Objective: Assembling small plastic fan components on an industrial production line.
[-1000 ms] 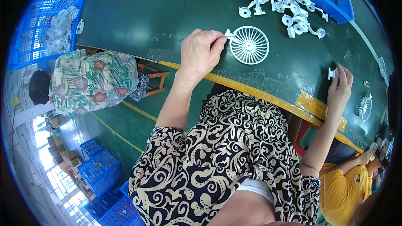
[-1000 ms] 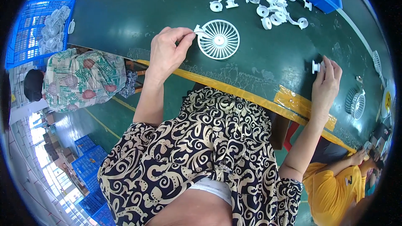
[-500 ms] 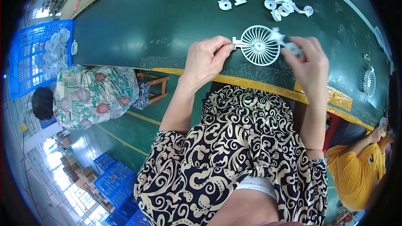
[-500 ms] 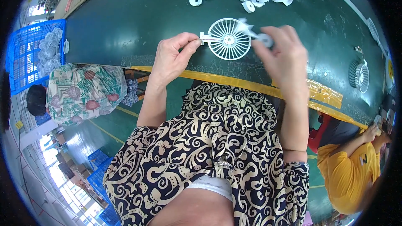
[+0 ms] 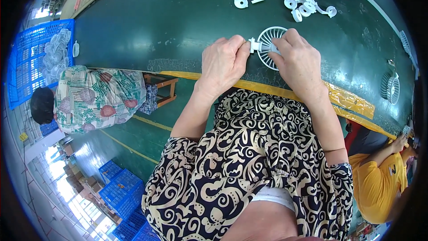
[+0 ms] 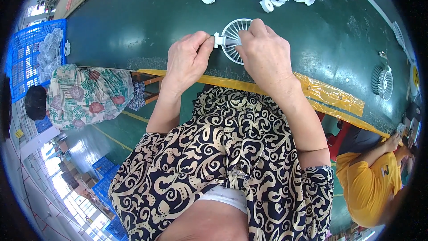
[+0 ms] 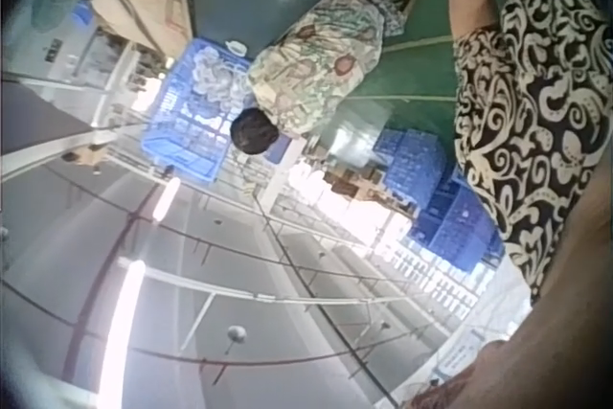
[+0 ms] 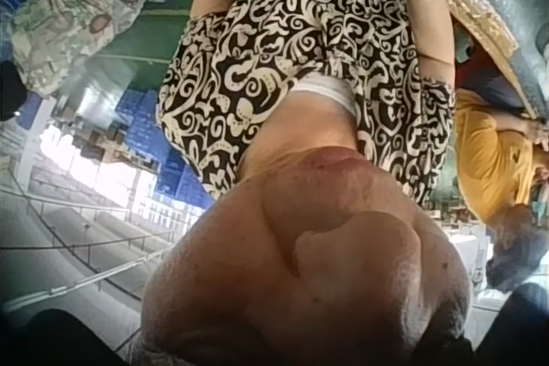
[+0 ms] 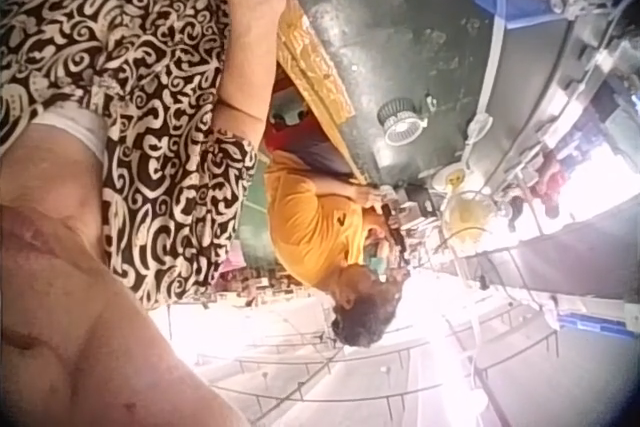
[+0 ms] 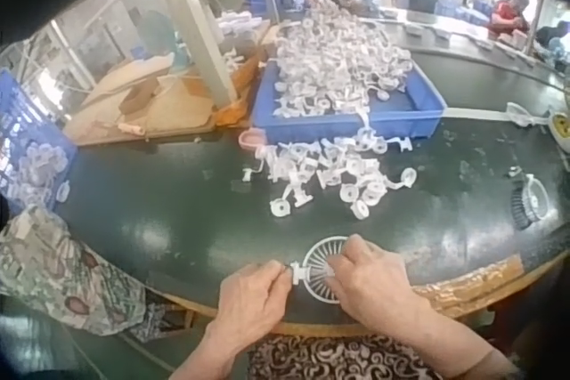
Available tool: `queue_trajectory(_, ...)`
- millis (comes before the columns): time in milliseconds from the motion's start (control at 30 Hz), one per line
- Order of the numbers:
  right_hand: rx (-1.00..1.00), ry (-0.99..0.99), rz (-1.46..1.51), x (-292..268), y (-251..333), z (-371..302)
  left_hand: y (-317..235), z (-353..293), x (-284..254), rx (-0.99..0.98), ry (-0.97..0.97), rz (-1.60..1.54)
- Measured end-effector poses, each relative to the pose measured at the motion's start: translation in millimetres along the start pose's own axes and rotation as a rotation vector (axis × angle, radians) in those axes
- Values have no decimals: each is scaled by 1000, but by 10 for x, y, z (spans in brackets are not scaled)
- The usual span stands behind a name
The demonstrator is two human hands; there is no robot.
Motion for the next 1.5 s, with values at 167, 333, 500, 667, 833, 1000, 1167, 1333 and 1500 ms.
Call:
queue_trajectory(167,-18,50,-41,12,40,35,-26,19,27,-46,-36,37)
queue_trajectory(333,-8,36,-24,78,4,30,-51,82,159,-28,-101,0)
queue_trajectory(500,-5,-46,66,-49,-2,-17,-108,134,194,16,-124,-75)
queue_trajectory(667,-77,-83,276,-148,-114,-233,-89,175,246,20,-71,-134)
queue_trajectory(833,194,-121,233,-390,-593,-575,62,203,213,61,-147,-242)
queue_trajectory(1000,526,-300,-288,-1069,-1478,-1008,-10,273,223,69,-134,-312)
queue_trajectory(1167,529,-507,-219,-1038,-1779,-958,-93,285,174,97,-34,-356)
queue_trajectory(1333,290,-394,35,-534,-1461,-288,-640,458,-407,454,-256,-328)
queue_trajectory(1500,295,-310,157,-245,-1400,6,-1386,376,-1340,925,-598,-218)
Point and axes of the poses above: each hand's wrist, its own z-axis towards the middle knuckle, its own x-axis out of the palm, y = z × x, the point moved 3 cm from there along z, towards the middle knuckle, and after that the axes turned 1 degree about -x, right-handed, at the moved point
